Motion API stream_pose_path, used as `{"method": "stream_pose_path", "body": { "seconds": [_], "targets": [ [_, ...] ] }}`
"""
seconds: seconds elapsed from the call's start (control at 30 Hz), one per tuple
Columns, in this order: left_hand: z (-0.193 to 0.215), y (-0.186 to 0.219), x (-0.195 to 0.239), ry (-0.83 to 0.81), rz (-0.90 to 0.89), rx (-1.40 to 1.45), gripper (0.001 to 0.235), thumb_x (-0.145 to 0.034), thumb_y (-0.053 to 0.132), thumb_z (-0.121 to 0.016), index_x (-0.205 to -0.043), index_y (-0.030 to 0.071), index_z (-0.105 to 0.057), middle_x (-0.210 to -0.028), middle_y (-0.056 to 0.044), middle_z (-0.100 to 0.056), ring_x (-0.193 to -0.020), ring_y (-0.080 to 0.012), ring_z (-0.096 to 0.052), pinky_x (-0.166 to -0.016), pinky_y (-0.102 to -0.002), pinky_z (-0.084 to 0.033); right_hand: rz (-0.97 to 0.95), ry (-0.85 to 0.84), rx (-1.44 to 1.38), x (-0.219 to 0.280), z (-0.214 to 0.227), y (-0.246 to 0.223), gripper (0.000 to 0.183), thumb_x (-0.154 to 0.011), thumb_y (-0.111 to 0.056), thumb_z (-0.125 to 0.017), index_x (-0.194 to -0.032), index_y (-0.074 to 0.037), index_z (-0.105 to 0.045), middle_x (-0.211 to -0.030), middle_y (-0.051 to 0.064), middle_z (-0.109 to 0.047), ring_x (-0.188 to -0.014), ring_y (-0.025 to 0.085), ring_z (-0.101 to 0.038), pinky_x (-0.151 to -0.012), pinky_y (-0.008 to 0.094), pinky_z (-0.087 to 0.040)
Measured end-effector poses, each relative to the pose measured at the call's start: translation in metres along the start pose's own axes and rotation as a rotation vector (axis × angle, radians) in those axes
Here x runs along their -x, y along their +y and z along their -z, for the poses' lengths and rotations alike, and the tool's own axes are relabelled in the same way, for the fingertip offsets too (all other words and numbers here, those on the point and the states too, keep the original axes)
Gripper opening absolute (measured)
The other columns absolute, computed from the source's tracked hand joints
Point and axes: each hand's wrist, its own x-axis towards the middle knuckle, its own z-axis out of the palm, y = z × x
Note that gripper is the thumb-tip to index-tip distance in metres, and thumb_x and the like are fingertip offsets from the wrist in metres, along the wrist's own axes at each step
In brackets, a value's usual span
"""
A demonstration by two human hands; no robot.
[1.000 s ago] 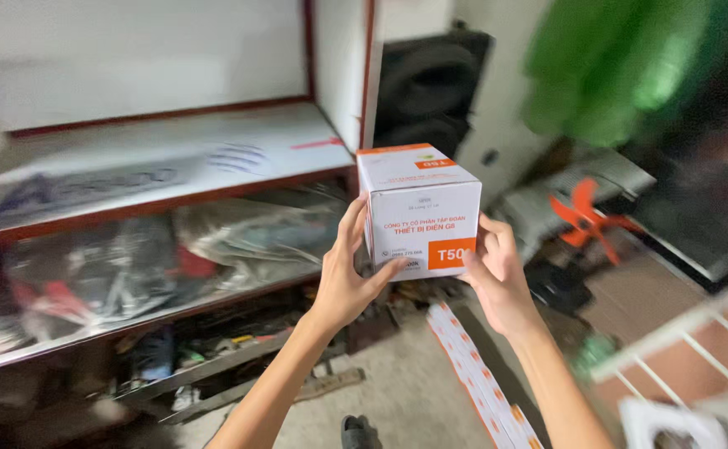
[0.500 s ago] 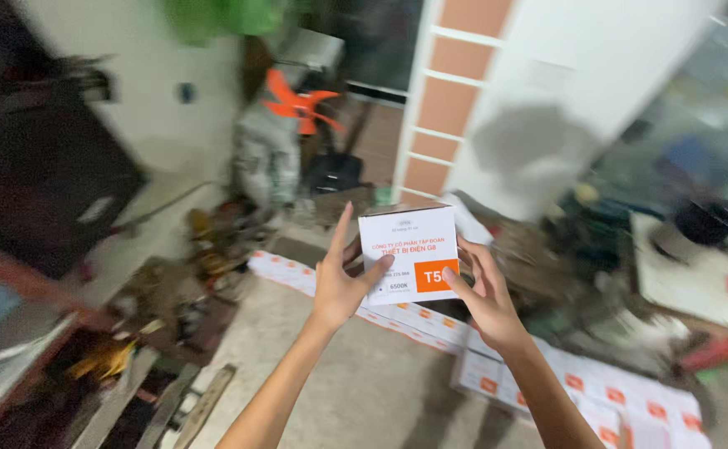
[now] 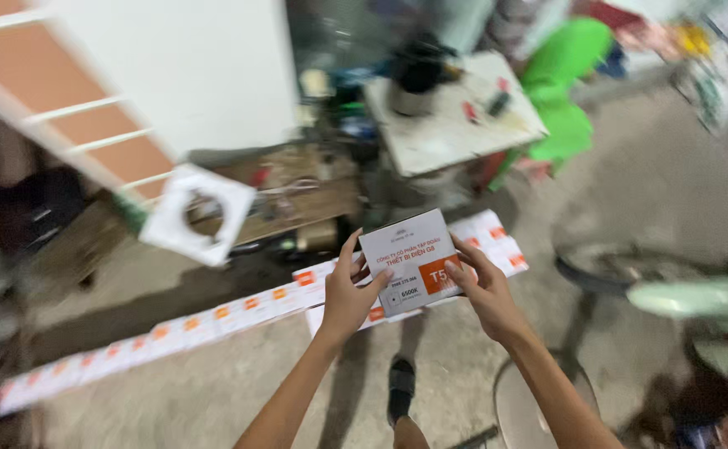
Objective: The person organizes boxes of electrical equipment and appliances by moving them from shelves to the floor and back, and rearranging larger appliance boxes near a doorway.
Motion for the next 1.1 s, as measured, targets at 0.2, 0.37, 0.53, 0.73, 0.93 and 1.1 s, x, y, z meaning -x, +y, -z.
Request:
{"method": "stream_pose_path", "body": {
  "seconds": [0.2,0.37,0.53,0.73,0.93,1.1],
  "targets": [
    [-0.141,-0.107,-0.082,-0.232,0.11,-0.062,0.084,-0.085,0.014,-0.076,-0.158,0.009,-0.034,-0.116,-0.018,-0.079,-0.097,-0.0199,-0.076,-0.088,-0.031,-0.06,-0.077,0.264,0.115,-0.034,0.128,0.096,0.06,-0.095,-0.027,-0.068,-0.151,-0.011,-0.052,-0.138,0.014,-0.065,-0.131,0.02,-0.057,-0.106,0.035,-0.048],
    [-0.241,-0.239,-0.126,-0.341,0.272,-0.002,0.088,-0.084,0.014,-0.078,-0.157,0.006,-0.03,-0.118,-0.019,-0.076,-0.103,-0.0193,-0.076,-0.087,-0.031,-0.06,-0.251,0.421,0.207,-0.063,0.208,0.203,0.06,-0.092,-0.027,-0.067,-0.149,-0.015,-0.053,-0.139,0.008,-0.064,-0.125,0.018,-0.06,-0.096,0.034,-0.05],
    [-0.303,-0.384,-0.161,-0.365,0.328,0.03,0.085,-0.086,0.014,-0.079,-0.156,0.002,-0.031,-0.125,-0.018,-0.073,-0.109,-0.0212,-0.075,-0.091,-0.033,-0.06,-0.47,0.44,0.29,-0.104,0.268,0.352,0.062,-0.091,-0.031,-0.068,-0.15,-0.017,-0.054,-0.135,0.009,-0.068,-0.107,0.024,-0.067,-0.085,0.04,-0.052],
    [-0.335,-0.498,-0.217,-0.618,0.446,-0.567,0.088,-0.083,0.011,-0.078,-0.156,0.003,-0.031,-0.108,-0.022,-0.077,-0.098,-0.0306,-0.076,-0.088,-0.037,-0.059,-0.178,0.404,0.432,-0.149,0.3,0.501,0.056,-0.091,-0.029,-0.072,-0.142,-0.007,-0.06,-0.132,0.014,-0.07,-0.114,0.024,-0.065,-0.101,0.038,-0.05],
    [-0.32,-0.551,-0.222,-0.452,0.424,-0.256,0.083,-0.08,0.008,-0.077,-0.151,-0.002,-0.034,-0.109,-0.017,-0.075,-0.098,-0.0212,-0.076,-0.08,-0.032,-0.062,-0.01,0.423,0.751,-0.161,0.277,0.522,0.065,-0.081,-0.033,-0.084,-0.135,-0.003,-0.062,-0.13,0.024,-0.06,-0.119,0.042,-0.052,-0.102,0.046,-0.042],
    [-0.31,-0.552,-0.195,-0.457,0.448,-0.257,0.071,-0.085,0.009,-0.077,-0.144,-0.007,-0.04,-0.109,-0.018,-0.079,-0.095,-0.0195,-0.078,-0.079,-0.031,-0.061,-0.132,0.373,0.686,-0.159,0.273,0.537,0.05,-0.091,-0.03,-0.074,-0.133,-0.005,-0.065,-0.131,0.018,-0.065,-0.119,0.037,-0.057,-0.104,0.043,-0.045]
  ]
}}
